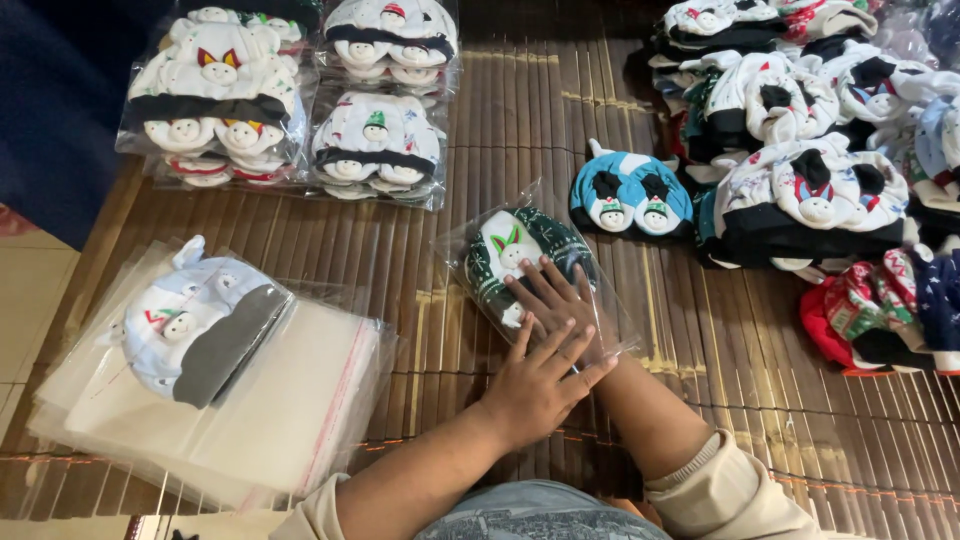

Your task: Packing small knitted baby hats into clear plastic adhesive bags.

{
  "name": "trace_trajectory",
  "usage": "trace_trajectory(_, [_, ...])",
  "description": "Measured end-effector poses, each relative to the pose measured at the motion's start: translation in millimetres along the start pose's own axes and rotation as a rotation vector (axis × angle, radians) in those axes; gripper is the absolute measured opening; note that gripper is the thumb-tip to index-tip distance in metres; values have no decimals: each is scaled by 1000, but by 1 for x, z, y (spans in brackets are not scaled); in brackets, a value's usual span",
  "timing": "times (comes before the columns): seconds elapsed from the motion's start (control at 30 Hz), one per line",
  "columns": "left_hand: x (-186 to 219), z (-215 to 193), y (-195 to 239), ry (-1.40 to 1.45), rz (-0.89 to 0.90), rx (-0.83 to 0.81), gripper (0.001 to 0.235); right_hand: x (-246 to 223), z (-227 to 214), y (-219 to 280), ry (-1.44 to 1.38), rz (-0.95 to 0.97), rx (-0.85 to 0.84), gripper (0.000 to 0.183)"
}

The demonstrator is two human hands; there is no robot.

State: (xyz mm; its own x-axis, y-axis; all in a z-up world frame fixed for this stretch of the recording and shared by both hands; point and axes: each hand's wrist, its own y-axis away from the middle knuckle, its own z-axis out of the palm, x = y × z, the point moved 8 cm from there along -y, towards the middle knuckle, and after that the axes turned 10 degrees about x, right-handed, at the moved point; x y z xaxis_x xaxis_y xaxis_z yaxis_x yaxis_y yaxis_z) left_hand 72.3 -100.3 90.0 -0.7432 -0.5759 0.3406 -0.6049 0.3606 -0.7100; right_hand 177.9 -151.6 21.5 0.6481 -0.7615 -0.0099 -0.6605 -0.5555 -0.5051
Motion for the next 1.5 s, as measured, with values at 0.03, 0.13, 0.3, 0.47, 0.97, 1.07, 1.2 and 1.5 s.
trace_trajectory(0.03, [-1, 0, 0, -1, -2, 2, 45, 2, 7, -2, 0, -2, -1, 59])
trace_trajectory(0.13, [-3, 0, 1, -29, -2, 33, 46, -4, 5, -10, 117, -145, 159, 53])
trace_trajectory(0.3, [-12, 10, 10, -75, -44, 12, 51, -8, -7, -15, -60, -42, 91, 56])
trace_trajectory(0.47, [-11, 4, 10, -60, -33, 27, 53, 0, -3, 10, 210, -50, 81, 65])
trace_trajectory(0.97, [-62, -26, 21, -187, -454, 56, 62, 16, -124, 77, -879, 342, -727, 41])
trace_trajectory(1.07, [-107, -33, 41, -132, -852, 26, 64, 72, -125, 60, -1000, 624, -343, 21])
trace_trajectory(1.2, [-163, 20, 94, 157, -1259, -92, 78, 171, -47, 86, -756, 1010, 30, 21])
trace_trajectory(1.5, [-169, 29, 83, 267, -1393, 13, 84, 146, 3, 77, -654, 1090, -119, 34])
